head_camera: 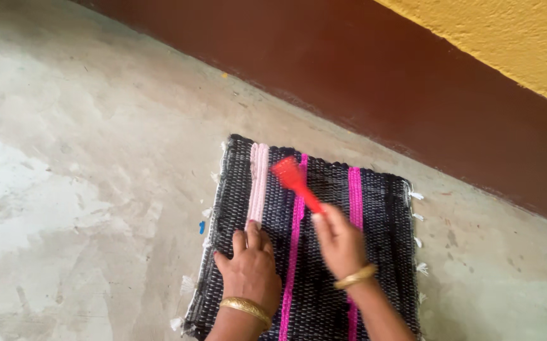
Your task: The person sits on the floor and uses a red brush to clean a small, striped woven mat. They hold the mat steady with their left hand while brushing the surface with their right hand in repetitive strokes.
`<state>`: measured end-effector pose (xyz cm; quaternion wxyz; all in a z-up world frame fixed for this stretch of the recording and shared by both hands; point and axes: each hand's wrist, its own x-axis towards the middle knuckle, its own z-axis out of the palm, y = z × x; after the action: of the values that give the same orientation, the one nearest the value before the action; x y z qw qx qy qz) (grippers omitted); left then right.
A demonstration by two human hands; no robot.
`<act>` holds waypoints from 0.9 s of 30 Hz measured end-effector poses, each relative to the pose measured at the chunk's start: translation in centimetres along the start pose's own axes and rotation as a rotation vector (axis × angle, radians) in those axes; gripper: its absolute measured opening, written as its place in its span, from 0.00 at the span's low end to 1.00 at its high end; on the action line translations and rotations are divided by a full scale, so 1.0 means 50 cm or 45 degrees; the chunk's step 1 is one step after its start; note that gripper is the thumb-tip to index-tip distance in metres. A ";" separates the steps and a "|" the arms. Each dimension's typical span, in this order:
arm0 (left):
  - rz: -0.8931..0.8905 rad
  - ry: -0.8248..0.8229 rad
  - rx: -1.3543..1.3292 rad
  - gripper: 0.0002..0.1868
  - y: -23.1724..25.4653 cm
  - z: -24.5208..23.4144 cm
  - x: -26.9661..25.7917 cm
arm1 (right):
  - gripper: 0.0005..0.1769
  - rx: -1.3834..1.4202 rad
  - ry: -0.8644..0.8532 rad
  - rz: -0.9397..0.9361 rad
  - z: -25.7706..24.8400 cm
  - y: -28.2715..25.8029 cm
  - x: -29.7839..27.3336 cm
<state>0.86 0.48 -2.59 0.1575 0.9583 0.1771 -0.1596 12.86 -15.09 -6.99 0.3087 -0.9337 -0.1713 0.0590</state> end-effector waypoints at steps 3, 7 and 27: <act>-0.012 -0.073 -0.048 0.41 -0.002 -0.009 -0.001 | 0.19 0.072 0.001 0.011 0.037 -0.023 0.023; -0.028 -0.161 -0.114 0.45 -0.001 -0.029 0.001 | 0.20 0.007 0.214 0.140 -0.009 -0.006 0.073; -0.071 0.036 -0.322 0.29 -0.037 0.005 0.023 | 0.18 0.136 -0.055 -0.146 -0.056 -0.010 -0.289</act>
<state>1.07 2.36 -3.70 0.2700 0.9277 0.2244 -0.1269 -0.17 -21.42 -4.39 0.3571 -0.9031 -0.2277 0.0705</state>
